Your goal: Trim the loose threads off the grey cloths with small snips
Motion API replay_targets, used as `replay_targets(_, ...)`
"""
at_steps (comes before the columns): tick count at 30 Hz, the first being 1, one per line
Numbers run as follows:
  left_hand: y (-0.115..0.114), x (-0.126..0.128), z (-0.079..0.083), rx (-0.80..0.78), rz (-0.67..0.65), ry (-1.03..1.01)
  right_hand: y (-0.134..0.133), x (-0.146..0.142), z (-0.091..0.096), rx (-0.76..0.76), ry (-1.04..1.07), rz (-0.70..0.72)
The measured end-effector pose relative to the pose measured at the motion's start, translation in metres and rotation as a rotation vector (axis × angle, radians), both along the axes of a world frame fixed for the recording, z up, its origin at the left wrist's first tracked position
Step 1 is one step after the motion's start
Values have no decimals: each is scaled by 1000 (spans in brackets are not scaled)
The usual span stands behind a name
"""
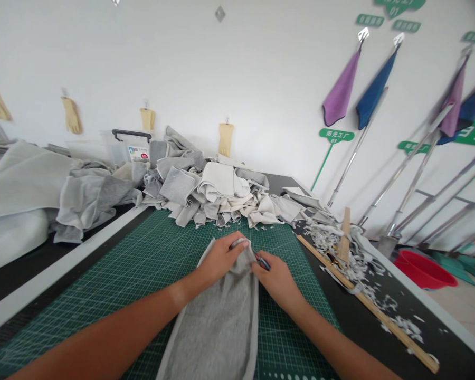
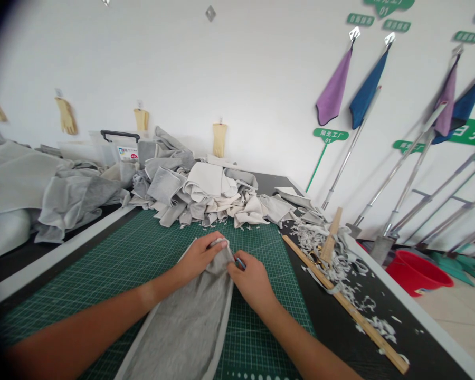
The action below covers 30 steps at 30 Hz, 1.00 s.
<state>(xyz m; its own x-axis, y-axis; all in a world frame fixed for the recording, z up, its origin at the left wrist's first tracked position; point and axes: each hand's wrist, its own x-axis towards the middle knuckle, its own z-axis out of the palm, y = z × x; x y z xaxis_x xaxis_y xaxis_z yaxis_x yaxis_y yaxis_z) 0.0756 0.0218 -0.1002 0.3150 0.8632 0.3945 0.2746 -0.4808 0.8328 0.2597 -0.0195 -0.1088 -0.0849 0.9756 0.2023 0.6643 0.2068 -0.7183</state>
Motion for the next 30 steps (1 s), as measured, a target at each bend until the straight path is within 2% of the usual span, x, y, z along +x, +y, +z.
replay_targets(8, 9, -21, 28, 191, 466, -145, 2, 5, 6, -42, -144, -21)
replay_targets(13, 14, -44, 48, 308, 670, -212, 12, 22, 13, -35, -252, -61)
replay_targets(17, 15, -56, 69, 425, 752, -255, 21, 39, 25, -28, -307, -109)
replay_targets(23, 8, -72, 106, 598, 851, -329, 24, 60, 53, 40, -326, -211)
replay_targets(27, 0, -87, 129, 680, 899, -348, 21, 67, 73, 30, -183, -142)
replay_targets(30, -6, -103, 145, 724, 919, -381, 11, 72, 88, -57, 89, -31)
